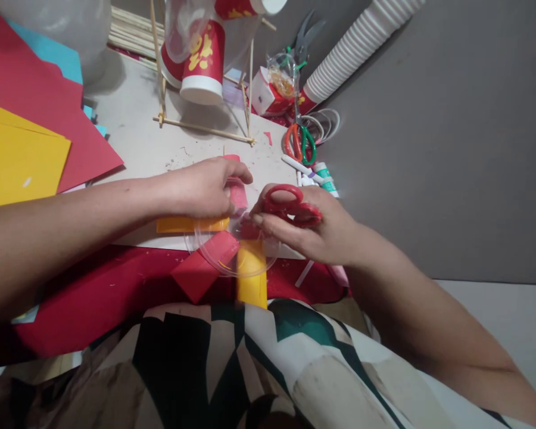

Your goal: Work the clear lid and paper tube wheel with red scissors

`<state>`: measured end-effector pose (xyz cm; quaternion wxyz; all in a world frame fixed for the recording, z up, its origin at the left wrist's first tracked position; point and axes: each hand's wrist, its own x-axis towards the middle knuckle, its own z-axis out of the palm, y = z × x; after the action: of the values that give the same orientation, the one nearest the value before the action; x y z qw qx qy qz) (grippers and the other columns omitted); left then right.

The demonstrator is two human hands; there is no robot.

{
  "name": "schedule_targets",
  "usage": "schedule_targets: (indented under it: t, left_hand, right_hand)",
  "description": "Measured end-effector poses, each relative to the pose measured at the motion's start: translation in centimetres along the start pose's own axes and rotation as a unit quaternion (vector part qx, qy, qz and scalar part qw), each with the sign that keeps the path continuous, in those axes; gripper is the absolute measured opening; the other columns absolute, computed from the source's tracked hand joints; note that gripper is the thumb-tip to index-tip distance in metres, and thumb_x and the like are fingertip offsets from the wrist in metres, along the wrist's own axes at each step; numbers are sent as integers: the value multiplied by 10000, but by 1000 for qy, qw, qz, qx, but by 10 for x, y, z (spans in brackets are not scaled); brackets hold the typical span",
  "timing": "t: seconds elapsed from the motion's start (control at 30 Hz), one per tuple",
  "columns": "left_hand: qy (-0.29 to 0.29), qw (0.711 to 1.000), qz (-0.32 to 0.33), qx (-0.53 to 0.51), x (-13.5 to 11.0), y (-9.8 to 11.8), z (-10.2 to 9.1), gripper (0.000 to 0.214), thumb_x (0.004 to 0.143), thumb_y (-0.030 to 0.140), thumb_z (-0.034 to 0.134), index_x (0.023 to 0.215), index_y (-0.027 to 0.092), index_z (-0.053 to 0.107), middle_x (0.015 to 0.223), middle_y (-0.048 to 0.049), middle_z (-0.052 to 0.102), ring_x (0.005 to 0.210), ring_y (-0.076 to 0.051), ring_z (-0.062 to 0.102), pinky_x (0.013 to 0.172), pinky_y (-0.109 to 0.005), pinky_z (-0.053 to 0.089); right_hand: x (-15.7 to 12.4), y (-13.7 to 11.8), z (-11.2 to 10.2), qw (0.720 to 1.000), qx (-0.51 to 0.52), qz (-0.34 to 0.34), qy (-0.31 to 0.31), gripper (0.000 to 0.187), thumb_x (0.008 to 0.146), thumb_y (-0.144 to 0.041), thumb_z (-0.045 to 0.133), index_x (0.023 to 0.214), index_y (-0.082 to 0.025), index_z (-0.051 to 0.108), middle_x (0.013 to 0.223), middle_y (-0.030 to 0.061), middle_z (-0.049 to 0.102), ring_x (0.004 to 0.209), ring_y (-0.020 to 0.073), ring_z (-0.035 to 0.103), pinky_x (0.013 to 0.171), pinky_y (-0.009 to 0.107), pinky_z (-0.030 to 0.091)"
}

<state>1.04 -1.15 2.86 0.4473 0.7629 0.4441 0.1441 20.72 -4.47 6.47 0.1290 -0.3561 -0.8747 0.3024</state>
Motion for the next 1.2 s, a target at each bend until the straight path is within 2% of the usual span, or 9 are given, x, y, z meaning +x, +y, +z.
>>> schedule_targets:
  t: [0.17, 0.3, 0.37, 0.43, 0.57, 0.63, 0.77, 0.93, 1.2]
  left_hand:
    - [-4, 1000, 6, 8, 0, -2, 0, 537, 736, 180, 667, 1272, 168, 643, 999, -43, 743, 890, -197, 665, 784, -259, 471]
    - [-5, 1000, 3, -9, 0, -3, 0, 590, 703, 185, 689, 1290, 170, 628, 1106, -61, 745, 968, -214, 674, 819, -261, 482]
    - [-2, 1000, 6, -8, -1, -1, 0, 569, 706, 177, 679, 1273, 170, 637, 1117, -62, 741, 979, -215, 670, 826, -261, 481]
    - [-5, 1000, 5, -5, -2, 1, 0, 533, 731, 178, 658, 1264, 167, 645, 1084, -57, 740, 953, -206, 664, 816, -257, 478]
    - [-9, 1000, -24, 13, -3, 5, -1, 602, 768, 242, 676, 1361, 175, 598, 1038, -45, 728, 902, -193, 653, 825, -262, 471]
    - [-7, 999, -36, 23, -2, 4, -1, 637, 764, 279, 700, 1384, 191, 585, 1042, -41, 719, 905, -197, 653, 835, -270, 470]
    - [-3, 999, -29, 20, 0, 1, 0, 648, 754, 301, 717, 1382, 205, 587, 1054, -36, 714, 915, -200, 656, 842, -272, 472]
    - [-4, 1000, -23, 21, 1, -3, 1, 656, 751, 314, 712, 1385, 213, 580, 1081, -30, 718, 928, -198, 657, 868, -278, 474]
    - [-7, 999, -25, 21, 0, -1, 0, 606, 758, 282, 698, 1349, 187, 605, 1042, -47, 724, 938, -218, 656, 868, -291, 469]
  right_hand:
    - [21, -4, -24, 984, 8, -61, -165, 190, 922, -135, 500, 758, -215, 448, 643, -46, 485, 560, 79, 427, 553, 214, 400]
    - [26, -11, -22, 976, -27, -101, -190, 184, 892, -106, 484, 750, -213, 434, 682, -28, 501, 581, 85, 403, 567, 229, 385]
    - [21, -12, -13, 987, -31, -86, -131, 191, 864, -107, 506, 730, -214, 422, 657, -34, 482, 567, 86, 382, 554, 238, 372]
    - [13, -12, -1, 999, -15, -24, -23, 216, 850, -111, 527, 697, -219, 418, 609, -44, 460, 542, 87, 381, 532, 246, 367]
    - [-4, -12, 24, 976, 36, 133, 171, 228, 831, -96, 562, 643, -214, 509, 571, -25, 523, 532, 109, 480, 495, 257, 388]
    - [-7, -12, 32, 958, 94, 163, 217, 230, 811, -87, 577, 620, -213, 548, 560, -20, 556, 519, 114, 516, 485, 256, 418]
    - [-8, -9, 38, 932, 192, 180, 249, 232, 804, -86, 580, 608, -209, 590, 538, -20, 585, 476, 109, 540, 454, 247, 444]
    - [-9, 1, 33, 931, 230, 184, 214, 218, 852, -167, 589, 638, -210, 587, 557, -6, 610, 486, 122, 556, 449, 259, 444]
    - [-6, 8, 9, 986, 123, 96, 57, 242, 920, -269, 605, 703, -206, 519, 613, -12, 570, 524, 108, 516, 480, 259, 400]
